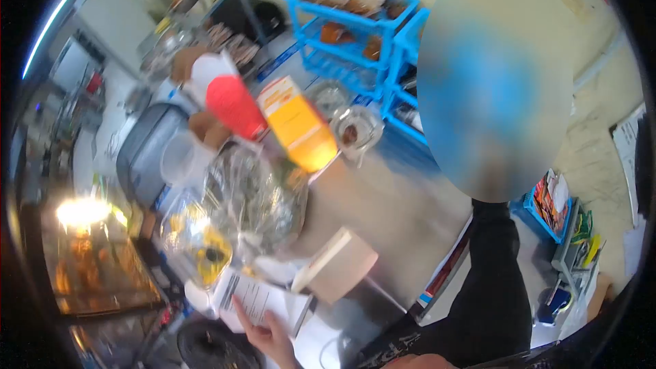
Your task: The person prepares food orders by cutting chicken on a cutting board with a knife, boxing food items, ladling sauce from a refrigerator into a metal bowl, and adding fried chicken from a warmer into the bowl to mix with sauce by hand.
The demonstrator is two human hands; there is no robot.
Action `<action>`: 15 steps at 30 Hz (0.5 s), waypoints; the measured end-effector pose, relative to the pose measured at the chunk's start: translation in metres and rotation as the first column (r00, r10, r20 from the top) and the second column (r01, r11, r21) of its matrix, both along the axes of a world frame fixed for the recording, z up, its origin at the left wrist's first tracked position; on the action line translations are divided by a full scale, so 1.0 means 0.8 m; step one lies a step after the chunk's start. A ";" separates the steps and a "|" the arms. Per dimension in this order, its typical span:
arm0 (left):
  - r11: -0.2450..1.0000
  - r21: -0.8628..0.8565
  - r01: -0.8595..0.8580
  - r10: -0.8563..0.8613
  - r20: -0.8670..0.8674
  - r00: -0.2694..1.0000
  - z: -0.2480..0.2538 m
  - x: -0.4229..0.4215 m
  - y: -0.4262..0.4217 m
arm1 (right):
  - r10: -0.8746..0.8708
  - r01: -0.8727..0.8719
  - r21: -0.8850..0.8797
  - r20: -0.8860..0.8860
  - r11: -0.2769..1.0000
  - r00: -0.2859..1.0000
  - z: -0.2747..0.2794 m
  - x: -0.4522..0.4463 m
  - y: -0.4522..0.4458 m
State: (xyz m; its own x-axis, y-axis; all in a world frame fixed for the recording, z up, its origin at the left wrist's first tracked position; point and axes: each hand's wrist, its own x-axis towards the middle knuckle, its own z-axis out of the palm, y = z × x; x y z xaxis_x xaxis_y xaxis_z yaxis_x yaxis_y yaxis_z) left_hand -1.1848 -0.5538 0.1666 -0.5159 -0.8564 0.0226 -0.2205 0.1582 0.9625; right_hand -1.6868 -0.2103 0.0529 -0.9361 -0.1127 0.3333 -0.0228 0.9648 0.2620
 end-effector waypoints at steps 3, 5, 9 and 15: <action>0.991 0.117 -0.060 0.049 0.093 0.994 0.004 0.027 0.004 | 0.335 -0.336 -0.072 -0.026 0.939 0.942 -0.055 -0.060 0.069; 0.984 0.149 -0.096 0.105 -0.053 0.993 0.003 0.046 0.004 | 0.270 -0.241 0.209 -0.124 0.948 0.955 -0.044 -0.044 0.064; 0.993 0.107 -0.043 0.052 -0.081 0.995 -0.019 0.122 -0.009 | 0.329 -0.387 -0.323 -0.219 0.864 0.918 0.043 0.062 -0.020; 0.991 0.122 -0.045 0.060 -0.122 0.991 -0.006 0.249 -0.011 | 0.829 0.212 -0.963 0.254 0.168 0.498 0.067 0.471 -0.204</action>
State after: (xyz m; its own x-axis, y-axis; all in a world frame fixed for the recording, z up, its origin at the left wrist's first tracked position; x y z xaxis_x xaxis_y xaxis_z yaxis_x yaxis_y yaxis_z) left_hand -0.9858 -0.5625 0.1619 -0.4696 -0.8826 -0.0198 -0.1024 0.0321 0.9942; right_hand -1.3100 -0.3734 0.1067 -0.7705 -0.6170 -0.1602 -0.0275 0.2832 -0.9587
